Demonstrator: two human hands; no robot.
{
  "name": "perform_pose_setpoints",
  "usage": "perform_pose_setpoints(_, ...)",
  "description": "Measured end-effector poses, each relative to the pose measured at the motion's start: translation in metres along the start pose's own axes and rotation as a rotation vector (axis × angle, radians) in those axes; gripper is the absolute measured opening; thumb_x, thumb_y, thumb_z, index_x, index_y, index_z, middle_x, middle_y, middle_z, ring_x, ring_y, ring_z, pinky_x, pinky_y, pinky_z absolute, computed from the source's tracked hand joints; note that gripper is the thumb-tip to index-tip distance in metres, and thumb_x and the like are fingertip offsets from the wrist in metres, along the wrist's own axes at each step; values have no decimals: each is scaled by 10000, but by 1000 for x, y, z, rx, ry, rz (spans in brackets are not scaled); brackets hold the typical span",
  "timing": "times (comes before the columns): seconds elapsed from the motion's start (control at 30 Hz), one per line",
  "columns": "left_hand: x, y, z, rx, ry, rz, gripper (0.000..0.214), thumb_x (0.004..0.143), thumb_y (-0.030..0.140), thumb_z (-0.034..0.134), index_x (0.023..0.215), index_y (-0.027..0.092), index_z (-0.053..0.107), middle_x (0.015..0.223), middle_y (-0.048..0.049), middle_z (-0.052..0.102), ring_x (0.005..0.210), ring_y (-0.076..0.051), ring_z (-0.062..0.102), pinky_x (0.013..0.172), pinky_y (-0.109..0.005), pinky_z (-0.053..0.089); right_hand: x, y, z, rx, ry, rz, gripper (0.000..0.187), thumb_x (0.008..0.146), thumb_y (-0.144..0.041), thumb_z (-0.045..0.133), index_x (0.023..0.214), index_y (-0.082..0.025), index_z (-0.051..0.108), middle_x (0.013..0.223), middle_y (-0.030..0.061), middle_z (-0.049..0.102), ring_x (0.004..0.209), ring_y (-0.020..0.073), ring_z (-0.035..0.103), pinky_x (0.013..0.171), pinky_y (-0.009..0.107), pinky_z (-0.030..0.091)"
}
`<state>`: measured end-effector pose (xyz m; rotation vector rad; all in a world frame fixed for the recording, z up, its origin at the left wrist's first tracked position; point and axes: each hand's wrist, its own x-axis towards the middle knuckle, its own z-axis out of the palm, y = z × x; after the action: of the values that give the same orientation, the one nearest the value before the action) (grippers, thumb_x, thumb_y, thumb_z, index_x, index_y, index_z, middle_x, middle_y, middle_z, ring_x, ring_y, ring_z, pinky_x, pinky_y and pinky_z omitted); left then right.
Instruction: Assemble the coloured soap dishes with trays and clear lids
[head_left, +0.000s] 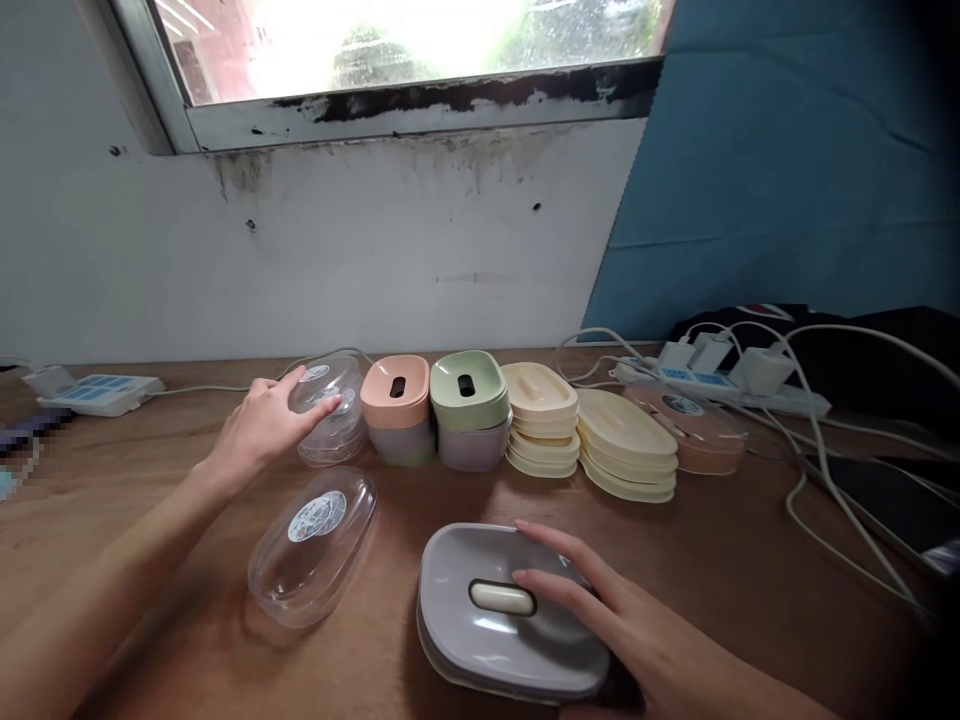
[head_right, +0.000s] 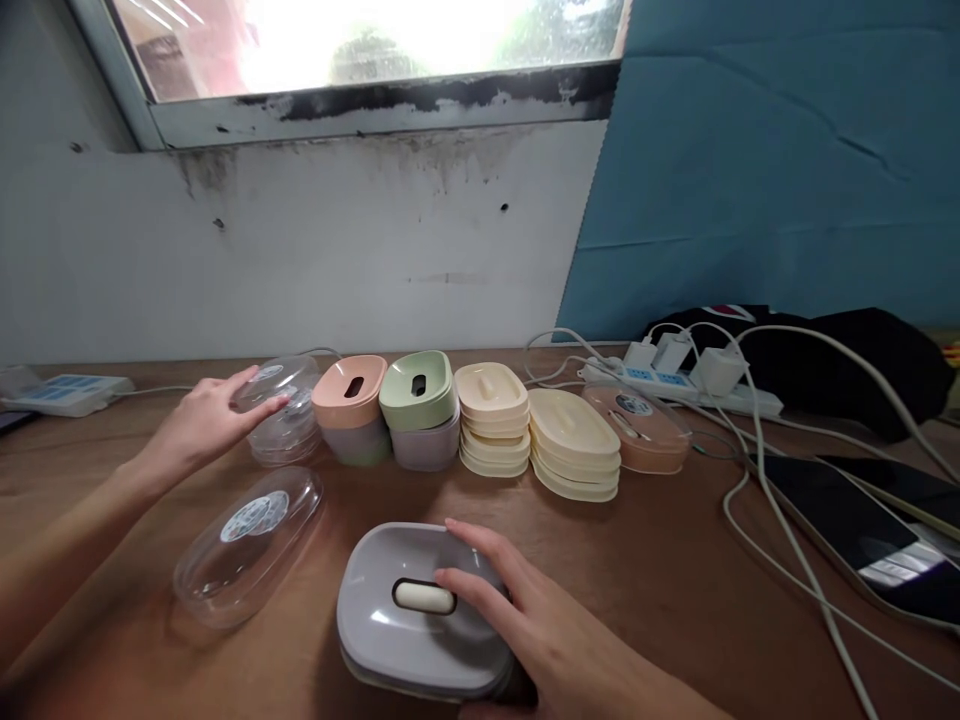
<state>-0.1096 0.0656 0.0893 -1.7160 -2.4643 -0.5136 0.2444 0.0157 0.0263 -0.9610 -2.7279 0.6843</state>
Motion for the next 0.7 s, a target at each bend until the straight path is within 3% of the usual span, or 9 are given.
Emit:
perform_pose_setpoints(0.17, -74, -12, -8, -7, 39, 123, 658, 779, 693, 350, 1329, 331, 345, 1209, -78, 464, 940, -324, 584, 753, -463, 471, -2, 4, 7, 2, 34, -25, 644, 686, -245, 667, 1290, -245, 444, 1468, 114, 214, 1270, 296, 363, 968, 386, 404)
perform_pose_setpoints(0.3, -123, -26, 6, 8, 44, 241, 568, 791, 592, 429, 1309, 391, 311, 1274, -41, 391, 908, -280, 596, 682, -396, 500, -2, 7, 12, -20, 122, -46, 603, 681, -252, 671, 1253, -271, 481, 1460, 99, 229, 1260, 314, 368, 961, 414, 402)
perform_pose_setpoints(0.47, -126, -35, 23, 33, -87, 191, 531, 815, 584, 406, 1300, 371, 370, 1228, -61, 442, 764, -233, 631, 647, -371, 512, -2, 5, 14, -63, 148, -102, 524, 695, -287, 674, 1199, -256, 533, 1427, 108, 285, 1251, 315, 368, 972, 427, 381)
perform_pose_setpoints(0.57, -120, -38, 20, 61, -115, 226, 624, 795, 614, 427, 1329, 304, 334, 1251, -112, 432, 901, -307, 610, 702, -429, 514, 0, 2, 11, -77, 170, -112, 494, 718, -277, 648, 1196, -234, 534, 1401, 126, 318, 1256, 313, 354, 975, 434, 371)
perform_pose_setpoints(0.63, -119, -33, 13, 52, -31, 324, 681, 789, 609, 455, 1351, 271, 270, 1301, -142, 388, 1077, -364, 515, 797, -492, 480, 1, -1, 8, -80, 146, -138, 482, 735, -275, 623, 1203, -221, 522, 1392, 139, 321, 1254, 308, 356, 965, 435, 382)
perform_pose_setpoints(0.7, -116, -18, 6, -2, 33, 534, 702, 799, 570, 487, 1370, 276, 205, 1364, -142, 328, 1222, -368, 375, 914, -515, 408, 3, -3, 4, -74, 120, -150, 460, 744, -273, 606, 1193, -215, 521, 1397, 144, 308, 1250, 303, 363, 959, 427, 391)
